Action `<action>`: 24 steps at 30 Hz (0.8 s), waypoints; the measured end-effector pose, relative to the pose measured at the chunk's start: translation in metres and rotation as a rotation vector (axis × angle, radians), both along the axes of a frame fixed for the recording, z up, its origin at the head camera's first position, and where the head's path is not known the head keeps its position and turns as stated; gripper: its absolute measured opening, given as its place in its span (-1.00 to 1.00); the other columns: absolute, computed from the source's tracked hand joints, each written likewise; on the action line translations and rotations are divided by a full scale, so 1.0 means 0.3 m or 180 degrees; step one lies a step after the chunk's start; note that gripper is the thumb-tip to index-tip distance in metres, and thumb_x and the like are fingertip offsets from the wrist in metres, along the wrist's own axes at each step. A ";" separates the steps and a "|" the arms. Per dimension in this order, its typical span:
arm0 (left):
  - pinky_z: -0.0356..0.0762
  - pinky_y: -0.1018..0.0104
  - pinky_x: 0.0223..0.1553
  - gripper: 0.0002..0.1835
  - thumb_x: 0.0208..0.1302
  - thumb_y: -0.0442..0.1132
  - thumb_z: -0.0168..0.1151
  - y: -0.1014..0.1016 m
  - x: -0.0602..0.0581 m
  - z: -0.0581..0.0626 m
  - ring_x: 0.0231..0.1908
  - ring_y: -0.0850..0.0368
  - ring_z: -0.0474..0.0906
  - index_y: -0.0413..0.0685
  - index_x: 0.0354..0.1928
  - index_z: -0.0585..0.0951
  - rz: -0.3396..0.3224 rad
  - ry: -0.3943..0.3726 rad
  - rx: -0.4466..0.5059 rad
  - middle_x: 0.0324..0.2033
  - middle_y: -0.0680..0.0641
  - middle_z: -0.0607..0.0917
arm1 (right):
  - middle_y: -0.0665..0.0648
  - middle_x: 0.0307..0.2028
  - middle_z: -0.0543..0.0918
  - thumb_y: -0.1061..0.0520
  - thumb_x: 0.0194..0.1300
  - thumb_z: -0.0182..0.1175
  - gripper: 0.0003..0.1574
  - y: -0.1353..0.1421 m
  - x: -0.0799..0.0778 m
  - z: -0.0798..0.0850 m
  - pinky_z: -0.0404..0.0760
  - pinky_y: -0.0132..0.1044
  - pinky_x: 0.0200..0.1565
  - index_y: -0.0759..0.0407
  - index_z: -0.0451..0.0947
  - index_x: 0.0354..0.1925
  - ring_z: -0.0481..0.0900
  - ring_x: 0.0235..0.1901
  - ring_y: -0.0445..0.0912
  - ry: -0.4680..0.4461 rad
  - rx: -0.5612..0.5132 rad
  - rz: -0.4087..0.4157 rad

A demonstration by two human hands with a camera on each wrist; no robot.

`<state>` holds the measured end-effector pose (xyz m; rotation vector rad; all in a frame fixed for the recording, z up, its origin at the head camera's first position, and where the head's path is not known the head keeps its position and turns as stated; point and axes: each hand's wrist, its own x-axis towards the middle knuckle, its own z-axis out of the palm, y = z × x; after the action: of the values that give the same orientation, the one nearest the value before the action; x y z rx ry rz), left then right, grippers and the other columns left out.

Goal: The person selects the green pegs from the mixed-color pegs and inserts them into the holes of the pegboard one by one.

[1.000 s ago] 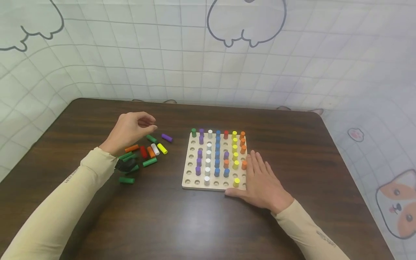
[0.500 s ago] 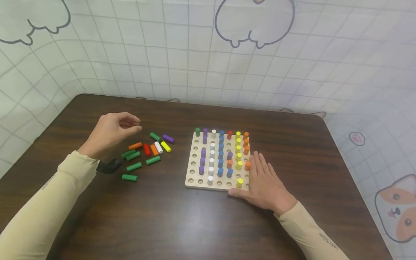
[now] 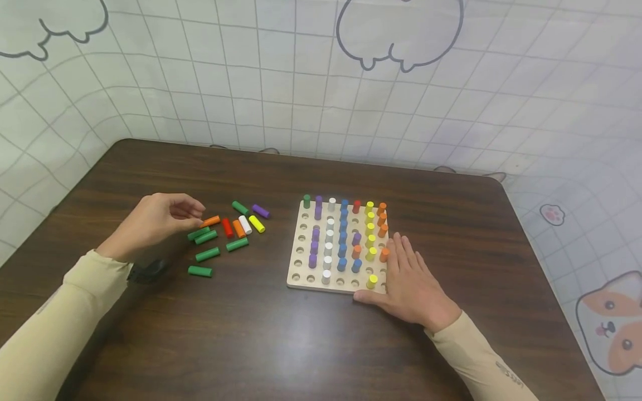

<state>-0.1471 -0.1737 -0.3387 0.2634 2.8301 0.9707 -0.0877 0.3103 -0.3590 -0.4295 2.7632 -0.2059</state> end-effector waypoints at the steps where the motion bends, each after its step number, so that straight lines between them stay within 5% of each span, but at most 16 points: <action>1: 0.68 0.18 -0.04 -0.73 0.31 -0.22 0.43 -0.005 0.003 -0.003 -0.11 0.02 0.76 -0.10 0.01 0.73 -0.0012 -0.0019 0.0002 -0.12 -0.11 0.82 | 0.49 0.63 -0.20 -0.71 0.19 0.08 0.65 0.000 0.000 0.000 -0.01 0.42 0.55 0.52 -0.22 0.59 -0.20 0.63 0.42 -0.0006 -0.0002 -0.0005; 24: 0.63 0.47 -0.15 -0.74 0.28 -0.18 0.48 -0.060 0.015 -0.056 -0.14 0.10 0.71 -0.03 -0.01 0.74 0.0020 -0.0231 0.0138 -0.13 -0.06 0.81 | 0.48 0.64 -0.24 -0.72 0.19 0.08 0.66 0.002 -0.003 -0.003 0.00 0.42 0.55 0.49 -0.26 0.60 -0.22 0.64 0.41 -0.0019 -0.0016 -0.0001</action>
<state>-0.1427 -0.1918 -0.3554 0.2194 2.7489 1.0226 -0.0885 0.3110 -0.3600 -0.4292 2.7574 -0.2140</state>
